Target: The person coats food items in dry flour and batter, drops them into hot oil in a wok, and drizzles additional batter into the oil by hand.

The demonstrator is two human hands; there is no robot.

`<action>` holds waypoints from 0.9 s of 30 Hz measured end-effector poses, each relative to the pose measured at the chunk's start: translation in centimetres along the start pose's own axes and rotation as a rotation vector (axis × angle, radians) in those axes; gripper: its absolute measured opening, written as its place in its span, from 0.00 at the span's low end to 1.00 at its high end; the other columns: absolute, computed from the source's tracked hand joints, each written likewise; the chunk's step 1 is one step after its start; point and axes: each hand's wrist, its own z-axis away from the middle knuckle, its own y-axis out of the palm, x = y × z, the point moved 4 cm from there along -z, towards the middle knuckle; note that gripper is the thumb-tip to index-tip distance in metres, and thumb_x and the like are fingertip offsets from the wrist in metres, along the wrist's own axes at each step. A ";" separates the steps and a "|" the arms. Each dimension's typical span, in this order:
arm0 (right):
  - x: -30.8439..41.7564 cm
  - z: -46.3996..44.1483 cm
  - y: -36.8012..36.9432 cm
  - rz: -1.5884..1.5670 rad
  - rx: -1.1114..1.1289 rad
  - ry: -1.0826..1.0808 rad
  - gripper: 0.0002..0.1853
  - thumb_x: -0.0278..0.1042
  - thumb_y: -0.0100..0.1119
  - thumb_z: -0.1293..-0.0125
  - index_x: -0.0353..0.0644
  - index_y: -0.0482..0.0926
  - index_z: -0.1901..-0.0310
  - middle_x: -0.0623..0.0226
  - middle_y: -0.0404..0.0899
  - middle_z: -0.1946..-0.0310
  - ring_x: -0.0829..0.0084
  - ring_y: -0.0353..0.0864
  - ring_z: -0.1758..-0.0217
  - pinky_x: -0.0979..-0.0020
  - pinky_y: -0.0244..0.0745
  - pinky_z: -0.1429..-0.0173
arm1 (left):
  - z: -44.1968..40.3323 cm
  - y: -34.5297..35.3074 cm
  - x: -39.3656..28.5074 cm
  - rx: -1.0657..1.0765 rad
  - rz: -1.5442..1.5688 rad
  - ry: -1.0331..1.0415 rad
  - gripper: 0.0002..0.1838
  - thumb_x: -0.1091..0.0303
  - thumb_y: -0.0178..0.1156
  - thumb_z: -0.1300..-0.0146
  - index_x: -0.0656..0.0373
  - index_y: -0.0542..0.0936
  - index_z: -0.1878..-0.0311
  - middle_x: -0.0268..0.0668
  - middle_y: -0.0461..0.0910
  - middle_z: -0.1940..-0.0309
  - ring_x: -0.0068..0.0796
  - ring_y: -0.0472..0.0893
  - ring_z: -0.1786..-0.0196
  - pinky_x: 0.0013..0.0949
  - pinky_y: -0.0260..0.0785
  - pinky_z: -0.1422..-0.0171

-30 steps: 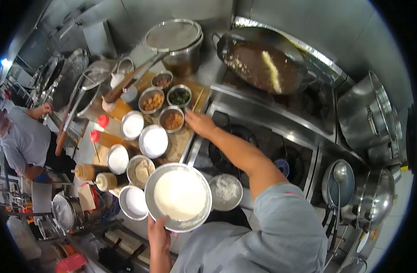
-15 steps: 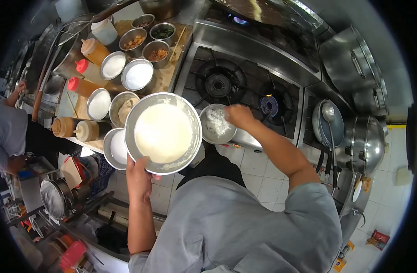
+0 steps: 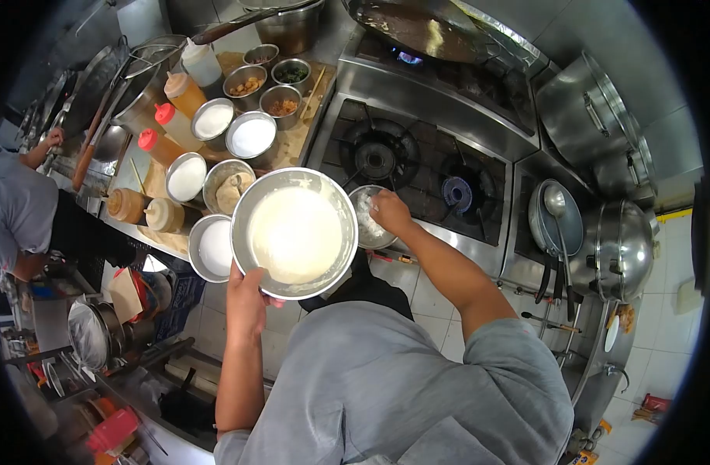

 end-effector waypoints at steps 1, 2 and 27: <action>-0.6 -0.4 0.0 -0.047 0.039 0.004 0.10 0.33 0.62 0.49 0.40 0.78 0.65 0.58 0.76 0.59 0.54 0.76 0.55 0.59 0.74 0.51 | 0.0 -0.1 0.1 -0.008 0.006 -0.005 0.24 0.76 0.46 0.41 0.66 0.64 0.40 0.43 0.78 0.69 0.27 0.75 0.83 0.25 0.65 0.86; -1.1 -0.5 0.1 -0.094 0.081 0.009 0.10 0.33 0.61 0.49 0.40 0.78 0.65 0.57 0.76 0.59 0.53 0.77 0.56 0.58 0.74 0.51 | 0.0 -0.1 0.1 -0.003 0.005 -0.005 0.24 0.76 0.46 0.41 0.66 0.64 0.40 0.43 0.78 0.69 0.27 0.75 0.83 0.25 0.65 0.86; 3.7 -0.5 -9.9 -0.233 0.088 -0.144 0.09 0.28 0.54 0.44 0.43 0.76 0.60 0.54 0.77 0.60 0.52 0.76 0.53 0.58 0.72 0.48 | -0.5 0.0 1.7 0.070 0.017 -0.001 0.26 0.77 0.44 0.45 0.64 0.62 0.40 0.45 0.78 0.66 0.28 0.78 0.80 0.25 0.68 0.87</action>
